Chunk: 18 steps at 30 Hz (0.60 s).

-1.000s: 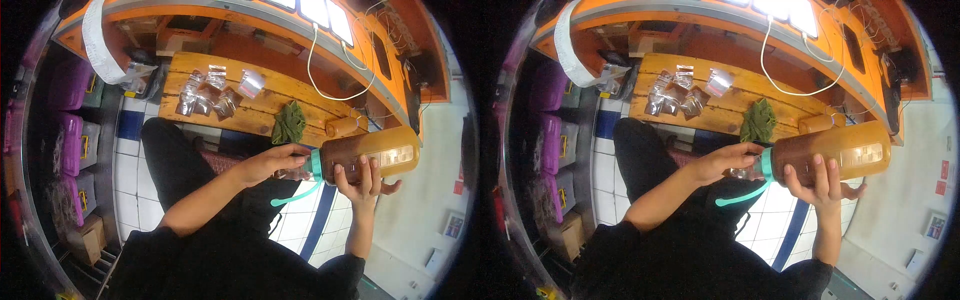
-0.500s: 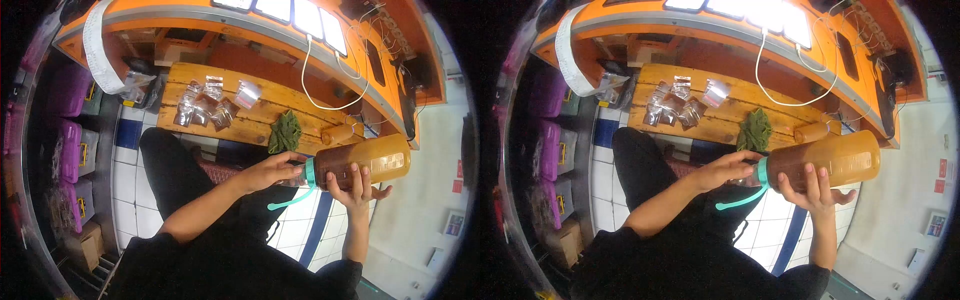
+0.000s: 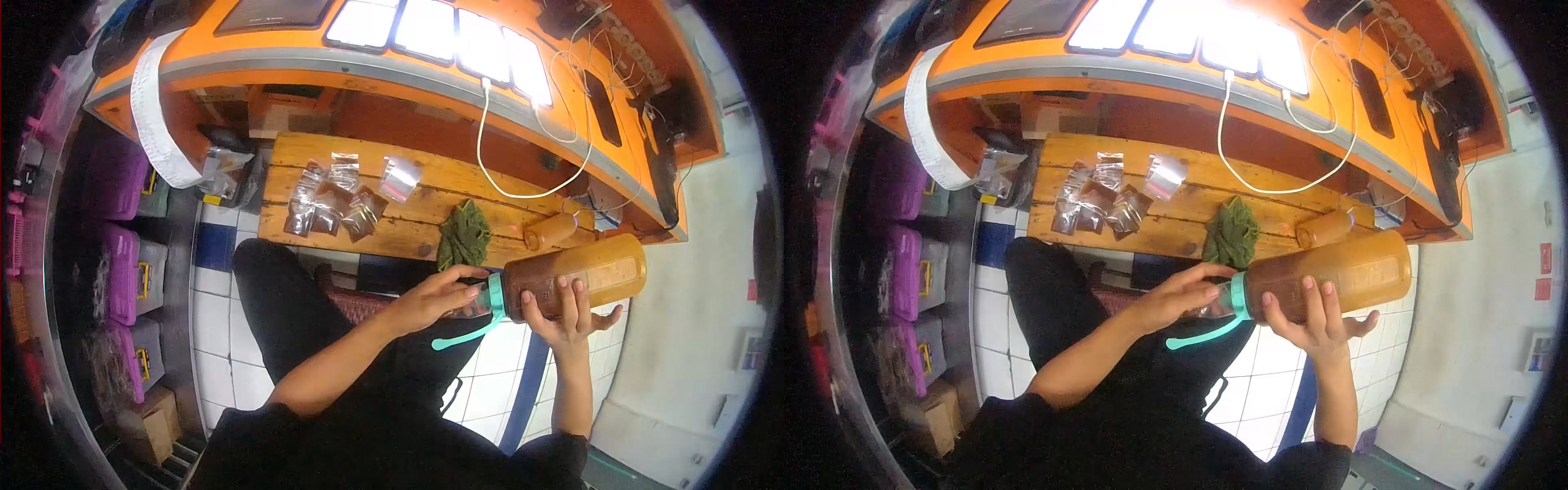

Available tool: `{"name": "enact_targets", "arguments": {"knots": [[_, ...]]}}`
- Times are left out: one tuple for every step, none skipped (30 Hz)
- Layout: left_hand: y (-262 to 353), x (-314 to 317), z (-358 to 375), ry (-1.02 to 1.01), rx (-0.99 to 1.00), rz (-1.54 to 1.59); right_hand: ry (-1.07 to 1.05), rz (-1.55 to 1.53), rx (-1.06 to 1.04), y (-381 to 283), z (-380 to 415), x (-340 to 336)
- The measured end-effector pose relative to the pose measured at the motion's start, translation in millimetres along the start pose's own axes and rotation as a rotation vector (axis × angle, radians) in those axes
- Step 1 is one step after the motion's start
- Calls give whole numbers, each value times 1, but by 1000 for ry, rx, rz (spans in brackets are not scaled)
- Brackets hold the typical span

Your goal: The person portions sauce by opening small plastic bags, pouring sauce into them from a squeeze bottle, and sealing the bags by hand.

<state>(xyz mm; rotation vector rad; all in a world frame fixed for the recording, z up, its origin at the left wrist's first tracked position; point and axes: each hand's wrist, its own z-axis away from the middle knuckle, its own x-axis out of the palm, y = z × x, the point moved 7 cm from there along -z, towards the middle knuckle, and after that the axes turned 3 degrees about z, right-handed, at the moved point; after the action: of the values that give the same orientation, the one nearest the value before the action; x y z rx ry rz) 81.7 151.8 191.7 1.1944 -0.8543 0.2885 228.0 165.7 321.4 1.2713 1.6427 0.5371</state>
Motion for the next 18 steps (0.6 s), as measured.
{"name": "enact_targets", "arguments": {"knots": [[0, -1, 0, -7, 11, 15, -13, -25, 24, 1, 1, 1], [0, -2, -1, -13, 22, 28, -29, -21, 37, 1, 4, 5], [0, -3, -2, -19, 33, 42, -46, -18, 51, 1, 10, 10], [0, -4, -1, -23, 15, 34, -62, -15, 65, 1, 14, 14], [-1, -5, -1, -28, -2, 26, -70, -54, 90, 0, 15, 15], [-1, -6, -1, -32, -19, 15, -77, -93, 116, -3, 15, 15], [-1, -7, -3, -20, -22, -11, -85, -132, 143, -5, 16, 16], [-2, -9, -3, -8, -28, -35, -72, -129, 148, -7, 16, 16], [-4, -11, -4, 5, -35, -59, -60, -127, 153, -9, 17, 18], [-6, -12, -4, 17, -36, -64, -51, -126, 157, -11, 18, 18], [-8, -14, -5, 28, -36, -71, -59, -148, 167, -12, 20, 20], [-8, -15, -6, 38, -36, -77, -68, -170, 176, -13, 22, 21], [-7, -15, -6, 46, -40, -41, -74, -188, 188, -13, 24, 23], [-5, -13, -4, 53, -47, -4, -100, -241, 232, -13, 27, 27], [-3, -12, -4, 55, -54, 26, -123, -288, 280, -14, 31, 31], [-3, -14, -4, 54, -51, 42, -142, -328, 334, -13, 32, 34], [-6, -18, -5, 49, -45, 54, -148, -436, 398, -13, 29, 37], [-10, -20, -5, 43, -41, 67, -164, -497, 456, -13, 32, 42]]}}
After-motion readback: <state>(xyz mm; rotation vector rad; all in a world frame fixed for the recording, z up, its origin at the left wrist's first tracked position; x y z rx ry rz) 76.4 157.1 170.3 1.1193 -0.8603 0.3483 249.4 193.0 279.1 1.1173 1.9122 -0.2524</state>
